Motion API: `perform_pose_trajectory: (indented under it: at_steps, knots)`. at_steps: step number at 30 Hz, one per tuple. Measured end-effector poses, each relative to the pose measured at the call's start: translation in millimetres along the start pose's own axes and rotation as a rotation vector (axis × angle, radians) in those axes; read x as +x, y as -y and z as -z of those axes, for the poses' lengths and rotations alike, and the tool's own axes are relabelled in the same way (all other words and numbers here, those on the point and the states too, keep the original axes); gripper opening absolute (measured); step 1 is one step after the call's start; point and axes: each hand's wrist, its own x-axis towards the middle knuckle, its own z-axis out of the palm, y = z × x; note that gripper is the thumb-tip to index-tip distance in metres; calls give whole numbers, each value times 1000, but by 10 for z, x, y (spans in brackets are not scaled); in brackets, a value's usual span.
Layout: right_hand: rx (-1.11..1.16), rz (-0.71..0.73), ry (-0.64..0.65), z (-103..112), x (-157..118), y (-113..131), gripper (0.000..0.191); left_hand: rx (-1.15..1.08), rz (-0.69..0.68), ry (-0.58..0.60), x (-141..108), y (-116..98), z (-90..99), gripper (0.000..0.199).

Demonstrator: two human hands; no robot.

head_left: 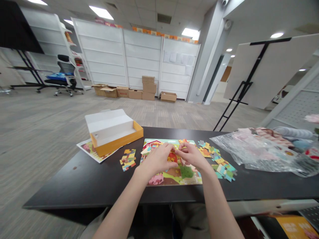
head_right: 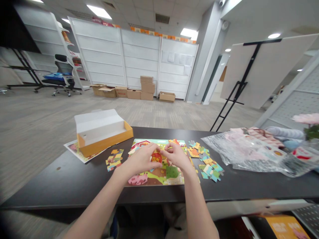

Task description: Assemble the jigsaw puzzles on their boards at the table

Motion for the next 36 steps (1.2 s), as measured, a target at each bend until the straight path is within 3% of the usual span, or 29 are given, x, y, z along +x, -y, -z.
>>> perform_pose_trajectory:
  at_steps: [6,11,16,21,26,32,36]
  knots:
    - [-60,13,12,-115,20,101,48,-39,-55,13,-113,111,72,36]
    - [-85,45,5,-210,71,149,44,-38,-79,-41,-261,291,181,37]
    - [-110,51,-95,-197,138,120,36,150,189,-94,-524,648,503,24]
    - [-120,77,-125,-152,145,91,36,226,436,74,-852,967,729,28]
    - [-164,123,-144,-123,106,135,38,227,407,98,-980,1051,634,19]
    - [-170,124,-89,-211,90,183,36,196,285,56,-984,1179,540,40]
    - [-189,177,-45,-357,82,236,35,221,299,63,-968,1225,506,51]
